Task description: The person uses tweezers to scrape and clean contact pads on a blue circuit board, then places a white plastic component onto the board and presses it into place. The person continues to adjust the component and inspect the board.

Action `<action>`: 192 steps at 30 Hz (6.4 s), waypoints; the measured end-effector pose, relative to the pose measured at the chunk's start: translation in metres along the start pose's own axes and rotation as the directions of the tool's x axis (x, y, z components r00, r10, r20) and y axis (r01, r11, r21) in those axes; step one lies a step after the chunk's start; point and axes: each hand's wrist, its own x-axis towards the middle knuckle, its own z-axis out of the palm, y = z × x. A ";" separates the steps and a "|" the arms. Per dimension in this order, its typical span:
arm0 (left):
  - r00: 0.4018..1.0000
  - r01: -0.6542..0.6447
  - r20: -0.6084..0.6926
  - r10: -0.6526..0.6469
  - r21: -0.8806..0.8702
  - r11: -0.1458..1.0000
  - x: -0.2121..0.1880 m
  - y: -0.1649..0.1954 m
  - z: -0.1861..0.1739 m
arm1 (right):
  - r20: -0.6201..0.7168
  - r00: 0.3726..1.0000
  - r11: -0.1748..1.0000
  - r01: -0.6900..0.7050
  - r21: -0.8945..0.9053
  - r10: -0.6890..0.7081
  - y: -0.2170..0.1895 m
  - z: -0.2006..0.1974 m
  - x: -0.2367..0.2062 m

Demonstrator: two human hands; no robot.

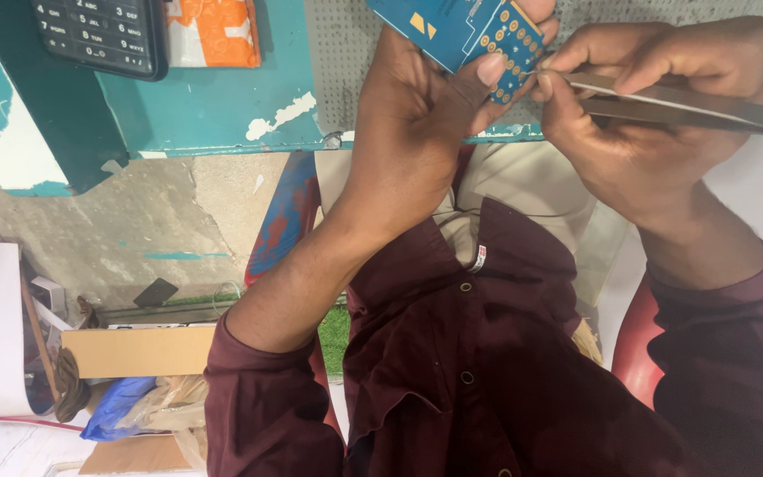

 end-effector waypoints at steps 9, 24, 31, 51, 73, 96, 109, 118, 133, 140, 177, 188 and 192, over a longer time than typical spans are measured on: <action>0.997 0.056 -0.046 -0.055 0.008 0.998 0.001 0.005 0.003 | 0.010 0.997 0.997 0.072 -0.020 -0.072 0.003 -0.005 0.003; 0.999 0.031 -0.021 -0.031 0.028 0.999 0.001 0.005 0.002 | 0.002 1.000 0.999 -0.003 0.044 0.003 0.004 -0.003 -0.004; 1.000 -0.018 0.003 0.018 0.021 1.000 -0.001 0.002 0.000 | 0.003 0.999 0.999 0.035 0.022 -0.035 0.005 -0.004 -0.003; 1.000 -0.014 -0.010 0.015 0.097 0.995 0.001 0.003 0.000 | 0.024 1.000 1.000 0.008 0.015 -0.009 0.005 -0.003 -0.007; 1.000 -0.003 -0.020 0.004 0.040 0.999 0.002 0.005 0.003 | 0.013 1.000 0.998 -0.025 0.051 0.024 0.005 -0.003 -0.006; 1.000 0.008 -0.029 -0.006 0.051 0.999 0.000 0.001 0.000 | 0.014 0.999 0.998 0.038 0.042 -0.038 0.008 -0.005 0.000; 0.999 0.018 -0.040 -0.015 0.065 0.998 -0.001 0.002 0.001 | 0.023 1.000 1.000 0.017 0.025 -0.017 0.002 -0.006 -0.001; 0.999 0.023 -0.034 -0.021 0.063 0.998 -0.002 0.003 0.000 | 0.020 0.999 0.996 0.027 0.085 -0.029 0.006 -0.004 -0.001; 0.997 0.057 -0.060 -0.053 0.071 0.996 -0.002 0.001 -0.001 | 0.018 0.999 0.997 0.035 0.070 -0.036 0.006 -0.005 -0.004; 1.000 0.014 -0.026 -0.012 0.088 0.996 -0.002 0.001 -0.001 | 0.014 0.999 0.998 0.031 0.058 -0.031 0.006 -0.003 0.000; 0.999 0.006 -0.032 -0.002 0.126 0.992 -0.002 0.003 0.000 | 0.015 1.000 0.996 0.022 0.088 -0.024 0.004 -0.003 0.000; 0.998 0.048 -0.056 -0.042 0.109 0.993 0.000 0.005 0.001 | 0.026 0.999 0.997 0.021 0.073 -0.023 0.004 -0.004 0.001; 1.000 -0.003 -0.026 0.006 0.123 0.992 -0.002 0.003 0.000 | 0.022 1.000 0.999 0.012 0.051 -0.013 0.003 -0.003 0.000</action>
